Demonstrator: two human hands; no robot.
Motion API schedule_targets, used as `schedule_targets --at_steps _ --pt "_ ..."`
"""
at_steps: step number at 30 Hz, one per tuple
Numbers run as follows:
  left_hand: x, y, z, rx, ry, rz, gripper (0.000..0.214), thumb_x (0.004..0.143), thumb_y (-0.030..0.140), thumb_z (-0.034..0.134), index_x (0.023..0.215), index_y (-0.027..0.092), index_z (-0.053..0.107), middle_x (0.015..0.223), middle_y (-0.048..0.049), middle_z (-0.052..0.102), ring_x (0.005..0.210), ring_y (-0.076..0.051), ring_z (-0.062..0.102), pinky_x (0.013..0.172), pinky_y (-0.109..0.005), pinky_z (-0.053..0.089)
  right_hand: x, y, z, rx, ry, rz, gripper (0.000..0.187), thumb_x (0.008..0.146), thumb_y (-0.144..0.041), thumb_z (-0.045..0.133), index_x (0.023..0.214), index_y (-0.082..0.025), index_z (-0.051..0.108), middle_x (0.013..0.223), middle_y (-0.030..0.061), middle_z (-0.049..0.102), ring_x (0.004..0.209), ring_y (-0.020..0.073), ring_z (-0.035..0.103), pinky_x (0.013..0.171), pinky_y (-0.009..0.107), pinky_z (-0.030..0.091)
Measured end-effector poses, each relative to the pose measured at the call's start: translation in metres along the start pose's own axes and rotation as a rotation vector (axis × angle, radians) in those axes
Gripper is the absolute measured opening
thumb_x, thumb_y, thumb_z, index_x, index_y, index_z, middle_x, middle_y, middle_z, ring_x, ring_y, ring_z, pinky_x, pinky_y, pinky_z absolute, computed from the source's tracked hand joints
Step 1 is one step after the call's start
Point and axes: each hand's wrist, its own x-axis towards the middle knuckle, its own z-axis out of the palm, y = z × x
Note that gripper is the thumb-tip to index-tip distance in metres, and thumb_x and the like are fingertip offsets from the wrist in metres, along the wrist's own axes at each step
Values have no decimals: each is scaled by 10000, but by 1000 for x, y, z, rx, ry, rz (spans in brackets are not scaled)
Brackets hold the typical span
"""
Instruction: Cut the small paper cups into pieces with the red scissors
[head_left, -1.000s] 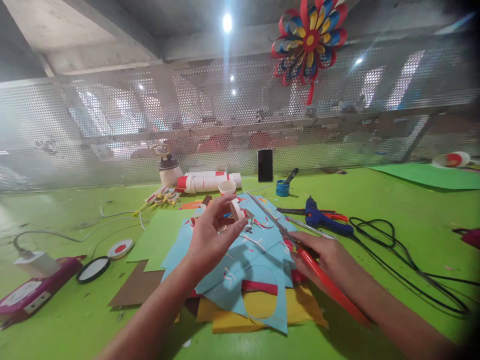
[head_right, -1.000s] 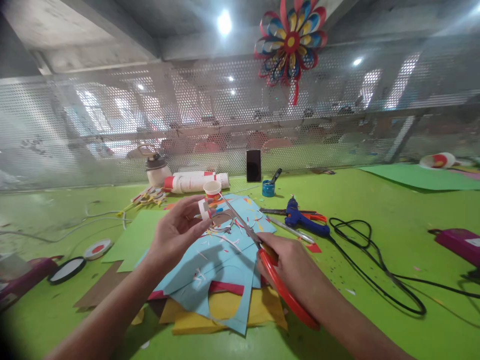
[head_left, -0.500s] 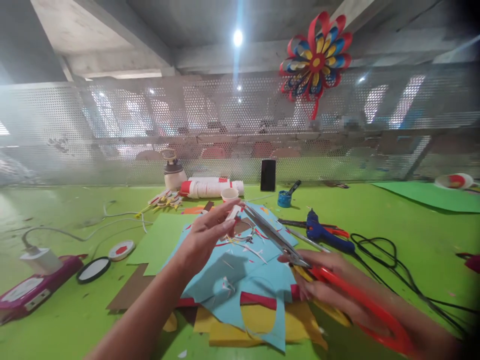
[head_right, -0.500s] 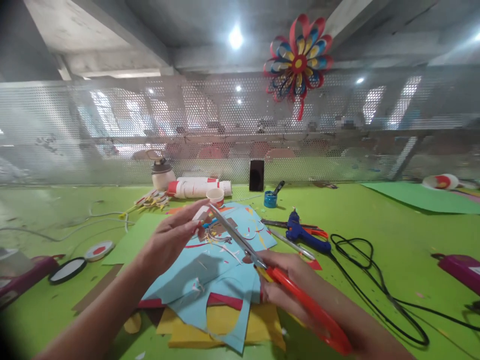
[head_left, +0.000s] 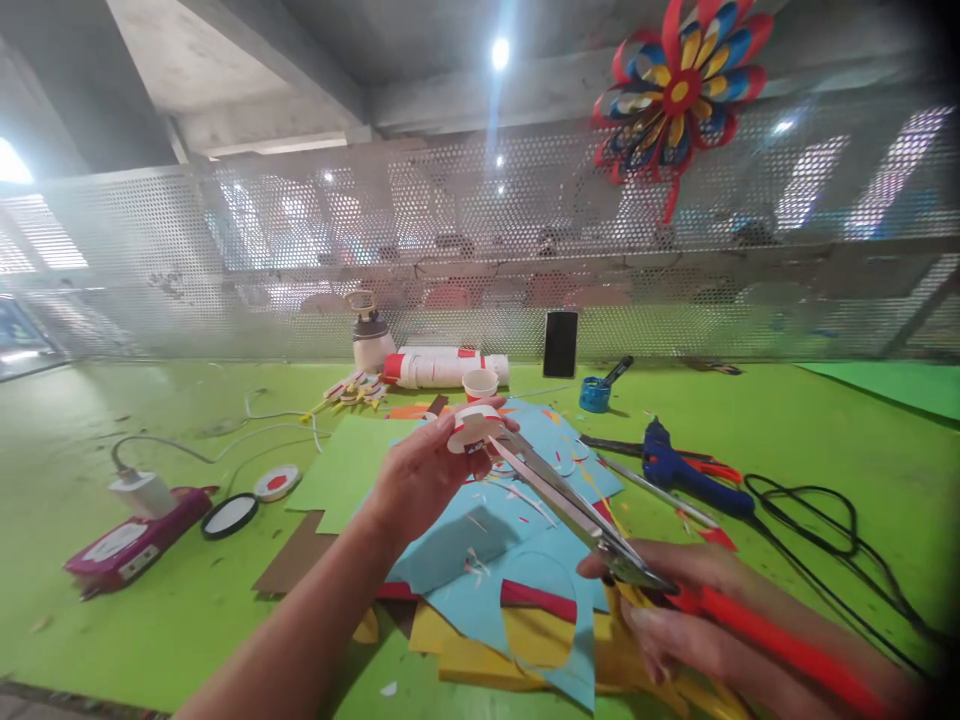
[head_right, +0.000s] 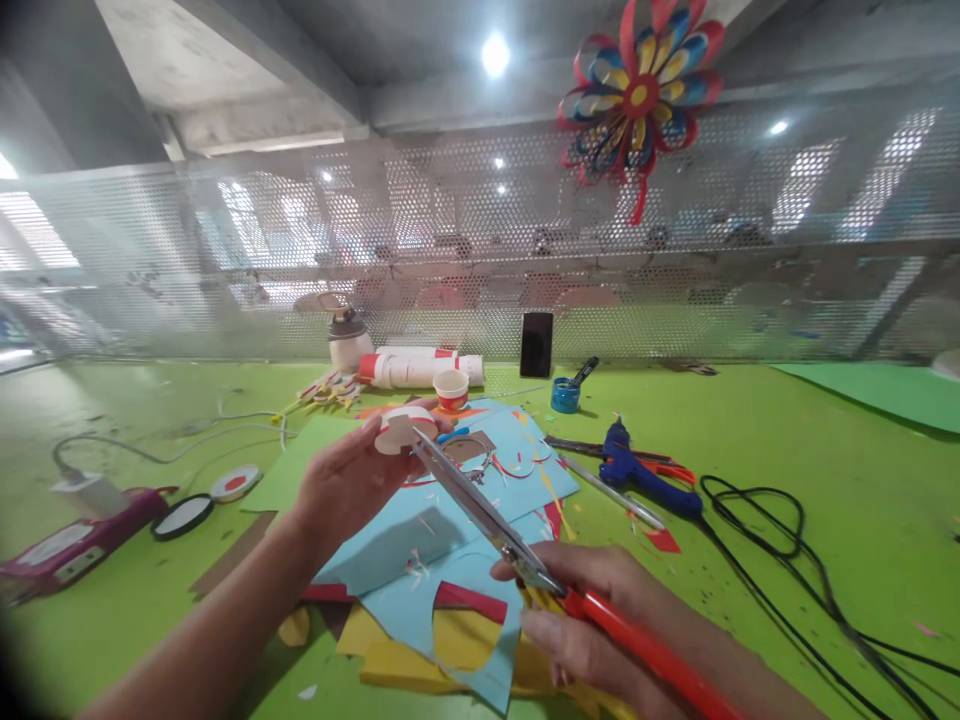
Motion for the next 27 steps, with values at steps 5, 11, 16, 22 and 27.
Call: schedule_targets --at_steps 5,11,16,22,27 --pt "1 -5 -1 -37 11 -10 422 950 386 458 1184 121 688 1055 -141 685 851 -205 565 690 -305 419 -3 -18 12 -62 190 -60 410 837 -556 562 1052 -263 753 748 51 732 604 205 665 539 270 552" --pt "1 -9 2 17 -7 -6 394 945 366 480 1159 119 698 1004 -120 667 766 -163 508 677 -283 388 -3 -25 22 -45 285 -35 368 811 -535 595 1002 -277 775 703 47 733 588 222 673 557 284 580" --pt "2 -12 3 62 -5 24 360 948 352 474 1088 132 722 936 -91 638 783 -162 493 665 -274 380 -5 -19 27 31 266 12 436 839 -547 581 1128 -257 731 543 21 649 505 199 641 504 269 563" --pt "3 -14 7 142 64 10 347 936 359 487 1052 142 732 867 -75 636 722 -149 474 640 -273 371 -7 -19 30 8 291 50 469 814 -595 587 1101 -255 737 602 33 676 525 195 634 526 283 561" --pt "3 -14 4 297 96 54 401 922 409 505 1173 159 695 904 -71 639 716 -151 467 657 -286 381 -3 -11 28 -68 217 -17 441 862 -547 535 1137 -249 709 605 23 646 501 176 589 467 255 503"
